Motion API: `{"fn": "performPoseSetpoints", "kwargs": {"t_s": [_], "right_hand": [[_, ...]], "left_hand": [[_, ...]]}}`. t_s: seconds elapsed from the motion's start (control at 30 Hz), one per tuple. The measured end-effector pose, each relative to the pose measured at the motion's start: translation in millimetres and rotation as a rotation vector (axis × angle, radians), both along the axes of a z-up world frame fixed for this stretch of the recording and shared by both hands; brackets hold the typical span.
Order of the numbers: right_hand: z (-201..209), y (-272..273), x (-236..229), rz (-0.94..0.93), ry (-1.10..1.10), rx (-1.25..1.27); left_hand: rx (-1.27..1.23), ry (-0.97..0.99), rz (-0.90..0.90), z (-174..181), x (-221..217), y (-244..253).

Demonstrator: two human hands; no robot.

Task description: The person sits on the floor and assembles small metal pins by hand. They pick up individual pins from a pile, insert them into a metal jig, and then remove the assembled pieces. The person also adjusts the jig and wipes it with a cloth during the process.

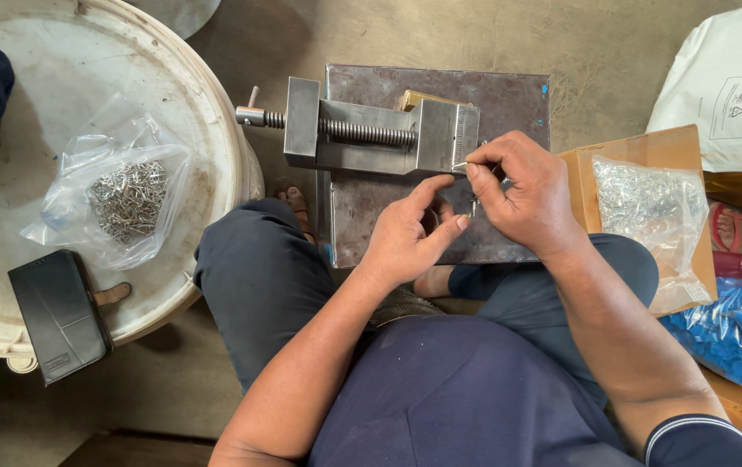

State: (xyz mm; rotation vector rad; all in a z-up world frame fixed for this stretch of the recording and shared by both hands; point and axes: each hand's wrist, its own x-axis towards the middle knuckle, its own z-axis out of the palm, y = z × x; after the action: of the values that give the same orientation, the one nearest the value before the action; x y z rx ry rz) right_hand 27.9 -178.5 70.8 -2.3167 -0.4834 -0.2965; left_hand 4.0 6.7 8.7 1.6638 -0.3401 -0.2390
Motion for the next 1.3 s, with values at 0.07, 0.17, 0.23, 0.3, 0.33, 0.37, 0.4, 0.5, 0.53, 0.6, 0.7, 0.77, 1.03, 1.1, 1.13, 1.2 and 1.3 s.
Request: {"fn": "performPoseSetpoints", "kwargs": {"t_s": [0.07,0.17,0.23,0.3,0.33,0.37,0.4,0.5,0.53,0.6,0.7,0.77,1.03,1.1,1.13,1.2,1.3], "right_hand": [[0,1,0,0.0,-0.004,-0.001],[1,2,1,0.005,-0.01,-0.003],[2,2,1,0.024,-0.038,-0.025],[4,3,2,0.024,-0.041,-0.037],[4,4,2,0.024,-0.042,-0.043],[4,4,2,0.021,-0.052,-0.059],[4,5,1,0.018,-0.062,-0.074],[1,2,-3,-0.02,-0.05,-0.063],[-1,1,-5,-0.037,-0.04,-0.05],[-7,-5,-12,-0.075,-0.024,0.01],[-21,-18,-24,-0.116,-0.022,0.069],[-36,-29,-33,-0.151,0.016,0.113],[-67,-41,-67,-0.22,0.189,0.041],[-63,-36,-65,-0.224,0.203,-0.038],[-61,-34,-63,-0.226,0.208,-0.079],[-59,-29,-58,-0.216,0.204,-0.123],[-58,-24,-53,-0.189,0.15,-0.169]], "left_hand": [[0.002,0.0,-0.001,1,0,0],[0.006,0.001,-0.001,1,0,0],[0.016,0.016,-0.002,2,0,0],[0.011,0.01,-0.006,2,0,-1],[0.009,0.008,-0.007,1,0,-1],[0.009,0.007,-0.007,1,0,0],[0.009,0.006,-0.008,1,0,0],[0.023,0.019,-0.012,3,1,0],[0.03,0.026,-0.013,4,1,0],[0.025,0.026,-0.019,6,0,1],[-0.019,-0.01,-0.016,8,0,3],[-0.099,-0.026,-0.008,4,-2,3],[-0.161,-0.067,0.029,-12,-8,-3],[-0.157,-0.049,0.043,-11,-7,-5],[-0.157,-0.042,0.05,-11,-6,-5],[-0.144,-0.033,0.038,-12,-5,-5],[-0.123,-0.003,0.044,-13,-6,-5]]}}
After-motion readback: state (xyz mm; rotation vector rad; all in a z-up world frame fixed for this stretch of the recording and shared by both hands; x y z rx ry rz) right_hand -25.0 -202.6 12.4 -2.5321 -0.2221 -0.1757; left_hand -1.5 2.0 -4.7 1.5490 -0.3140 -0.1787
